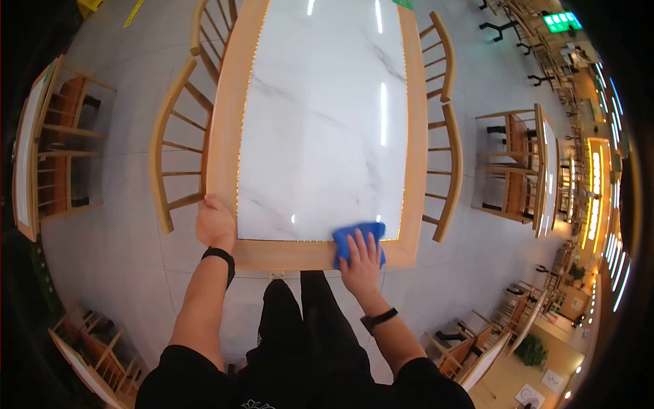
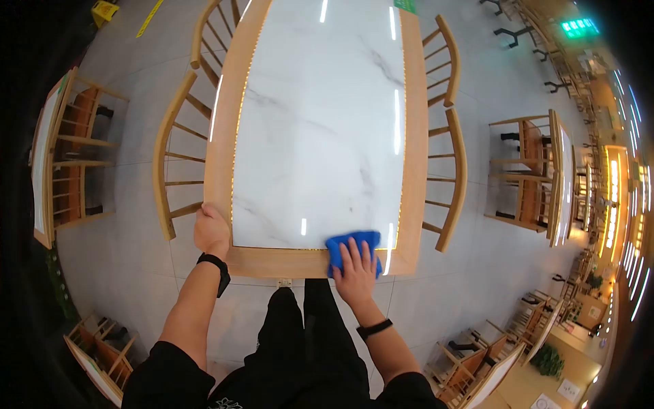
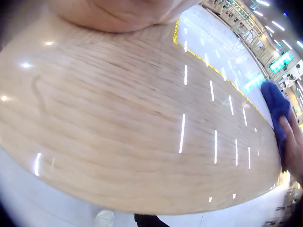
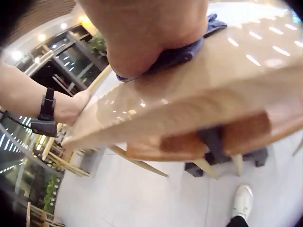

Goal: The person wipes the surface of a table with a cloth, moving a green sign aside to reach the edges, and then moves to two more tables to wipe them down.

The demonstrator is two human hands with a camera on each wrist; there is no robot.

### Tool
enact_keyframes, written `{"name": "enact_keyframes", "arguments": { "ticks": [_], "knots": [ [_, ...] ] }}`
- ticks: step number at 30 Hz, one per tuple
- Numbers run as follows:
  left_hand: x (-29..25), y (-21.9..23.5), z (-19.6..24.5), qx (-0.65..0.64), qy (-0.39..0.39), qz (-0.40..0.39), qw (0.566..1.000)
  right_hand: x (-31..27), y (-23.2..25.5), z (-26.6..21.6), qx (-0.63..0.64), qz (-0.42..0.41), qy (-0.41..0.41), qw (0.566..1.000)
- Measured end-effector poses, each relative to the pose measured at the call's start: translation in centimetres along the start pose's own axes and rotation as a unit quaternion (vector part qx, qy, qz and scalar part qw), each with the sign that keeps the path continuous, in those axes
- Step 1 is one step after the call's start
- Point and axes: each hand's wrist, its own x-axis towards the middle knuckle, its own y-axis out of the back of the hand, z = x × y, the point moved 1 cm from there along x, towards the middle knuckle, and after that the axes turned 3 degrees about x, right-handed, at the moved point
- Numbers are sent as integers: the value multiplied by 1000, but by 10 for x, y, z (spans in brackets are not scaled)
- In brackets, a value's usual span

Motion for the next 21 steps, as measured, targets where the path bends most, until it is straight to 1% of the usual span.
{"name": "enact_keyframes", "arguments": {
  "ticks": [2,3,5,7,9,11,15,17,19,21],
  "knots": [
    [1,-4,-3,-5,-9,11,1000,-37,4,20,-9,-3,-39,999],
    [1,-4,-3,-8,-12,17,1000,-43,9,25,-14,-5,-58,998],
    [1,-4,-2,-8,-9,14,1000,-42,12,37,-6,-2,-64,998],
    [0,-2,0,-2,-9,15,1000,-17,14,48,18,12,-65,998],
    [0,0,1,10,-8,22,1000,19,13,62,6,51,-64,997],
    [0,-1,-1,11,0,7,1000,67,16,80,-15,94,-39,995],
    [2,1,0,13,15,1,1000,182,24,109,-48,144,-16,988],
    [0,1,1,8,13,8,1000,247,21,122,-50,172,-5,984],
    [-1,1,0,1,-1,22,1000,311,16,123,-58,189,-18,980],
    [0,-2,-3,-1,7,20,1000,369,5,119,-63,193,-29,979]
  ]
}}
